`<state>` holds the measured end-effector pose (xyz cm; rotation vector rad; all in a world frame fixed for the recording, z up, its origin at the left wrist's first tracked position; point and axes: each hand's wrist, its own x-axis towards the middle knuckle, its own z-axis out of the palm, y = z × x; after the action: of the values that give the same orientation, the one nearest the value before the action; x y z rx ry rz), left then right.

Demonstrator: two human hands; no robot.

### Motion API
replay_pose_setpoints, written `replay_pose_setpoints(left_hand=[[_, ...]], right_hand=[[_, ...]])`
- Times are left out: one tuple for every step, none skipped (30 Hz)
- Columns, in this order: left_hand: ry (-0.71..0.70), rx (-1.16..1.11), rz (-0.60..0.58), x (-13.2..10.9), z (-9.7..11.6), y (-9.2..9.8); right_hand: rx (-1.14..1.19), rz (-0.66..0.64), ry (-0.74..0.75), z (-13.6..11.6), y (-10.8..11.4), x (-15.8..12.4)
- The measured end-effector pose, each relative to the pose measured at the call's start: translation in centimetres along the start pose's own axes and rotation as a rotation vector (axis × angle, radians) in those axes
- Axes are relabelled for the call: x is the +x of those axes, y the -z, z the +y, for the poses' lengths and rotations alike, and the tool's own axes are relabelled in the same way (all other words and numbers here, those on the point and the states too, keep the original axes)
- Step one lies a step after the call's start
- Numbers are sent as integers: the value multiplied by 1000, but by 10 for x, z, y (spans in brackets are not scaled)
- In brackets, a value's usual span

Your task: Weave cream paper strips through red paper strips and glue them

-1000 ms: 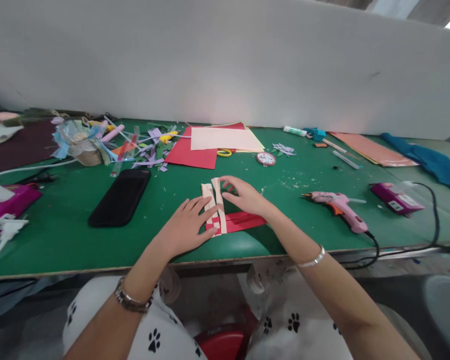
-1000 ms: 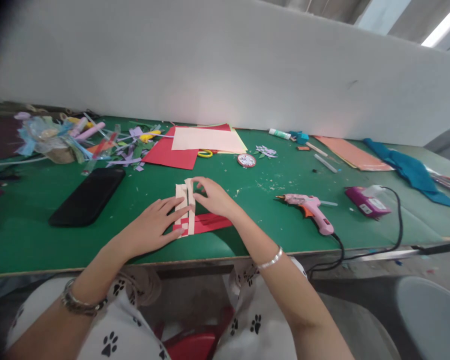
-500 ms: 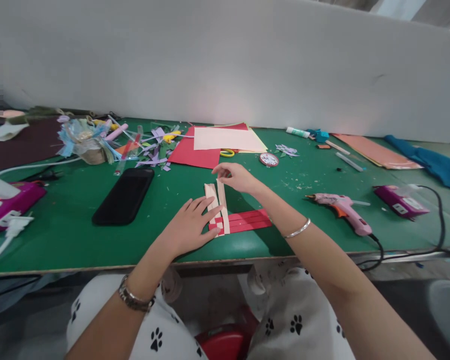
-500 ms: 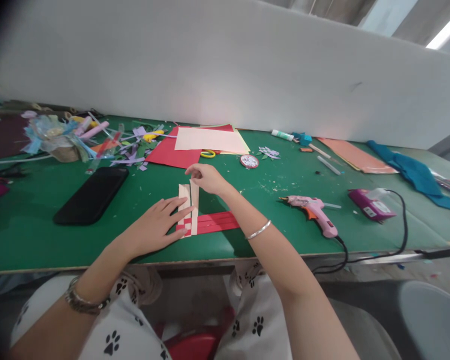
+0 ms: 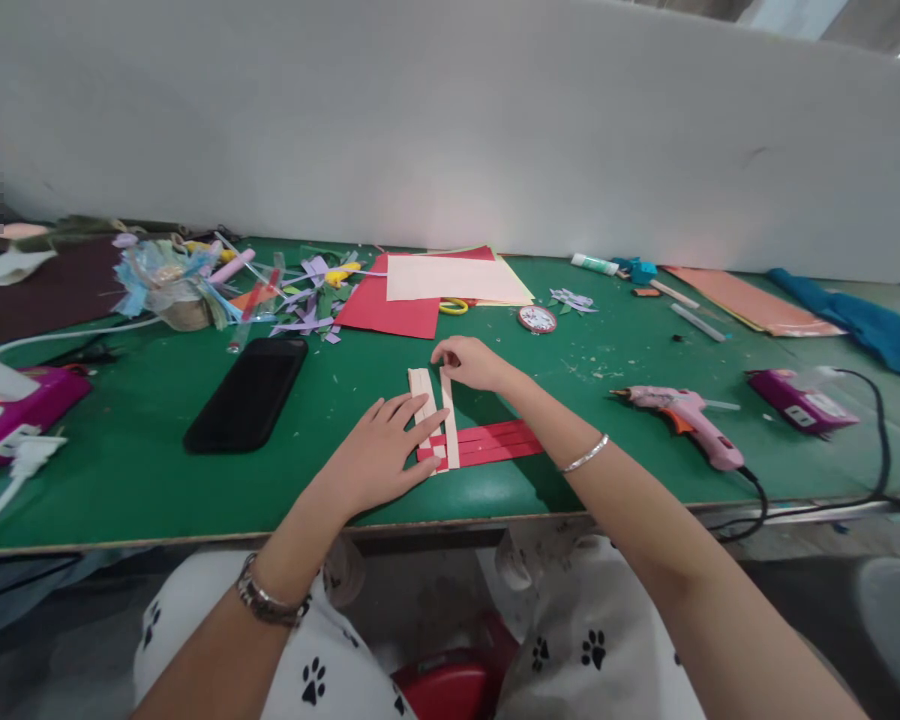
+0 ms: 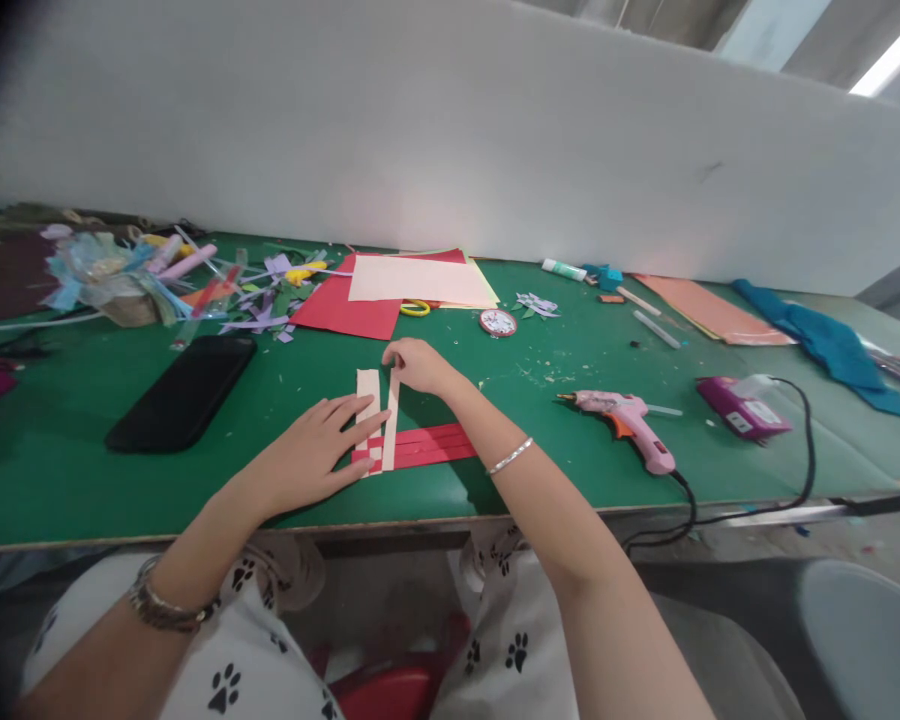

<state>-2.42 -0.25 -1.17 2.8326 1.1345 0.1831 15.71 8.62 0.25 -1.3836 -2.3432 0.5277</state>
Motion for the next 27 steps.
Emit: replay_pose_setpoints(left_hand=[[-3,-3,5,0,0,0],[-4,-6,8,0,1,1],[0,-11,8,0,1,1],[5,-15,3,1,1,1],[11,-19,-4,1,1,1],[18,-22,-13,1,1,1],[24,-25,-22,0,1,1],[26,-27,-28,0,0,1],[25,-27,-33,0,0,1],[23,-27,-36,1,0,2],[20,-27,-38,1,-1,2],[18,-27,-38,1,-1,3],[18,-27,-34,1,-1,3],[21,-29,-26,1,-1,3],[25,-32,-13,1,-1,3],[30,-32,7,1,-1,3],[36,-27,32,1,-1,3],[44,-18,58,2,0,2],[54,-4,84,2,0,1],[68,11,103,2,1,0],[85,26,111,1,2,-1],[105,38,106,1,2,-2],[125,47,90,1,3,-2],[144,51,65,1,3,-3],[160,52,36,1,4,-4],[170,48,10,1,4,-4],[173,42,-11,1,3,-5]], right_hand=[[-3,5,4,0,-1,-1],[-4,10,9,0,-1,-2],[-2,13,13,0,-2,-3],[3,14,16,-1,-2,-4],[9,13,18,-1,-2,-5],[17,11,20,-2,-3,-6],[28,7,22,-3,-4,-6],[41,4,24,-3,-6,-6],[55,2,27,-4,-7,-6],[72,0,27,-5,-9,-5],[89,1,26,-6,-11,-5],[104,5,23,-7,-12,-4],[117,16,18,-8,-12,-4],[127,32,11,-10,-12,-4],[132,54,2,-11,-10,-6],[133,82,-6,-12,-8,-9],[130,113,-9,-14,-4,-13],[122,141,-8,-16,-1,-19],[109,169,4,-18,3,-27],[89,172,26,-20,6,-36],[62,151,43,-22,8,-46],[36,110,46,-24,9,-55],[13,65,33,-26,9,-65],[-4,35,22,-28,8,-73],[-16,12,21,-29,5,-79],[-28,-3,23,-31,3,-84],[-29,-8,31,-32,0,-88]])
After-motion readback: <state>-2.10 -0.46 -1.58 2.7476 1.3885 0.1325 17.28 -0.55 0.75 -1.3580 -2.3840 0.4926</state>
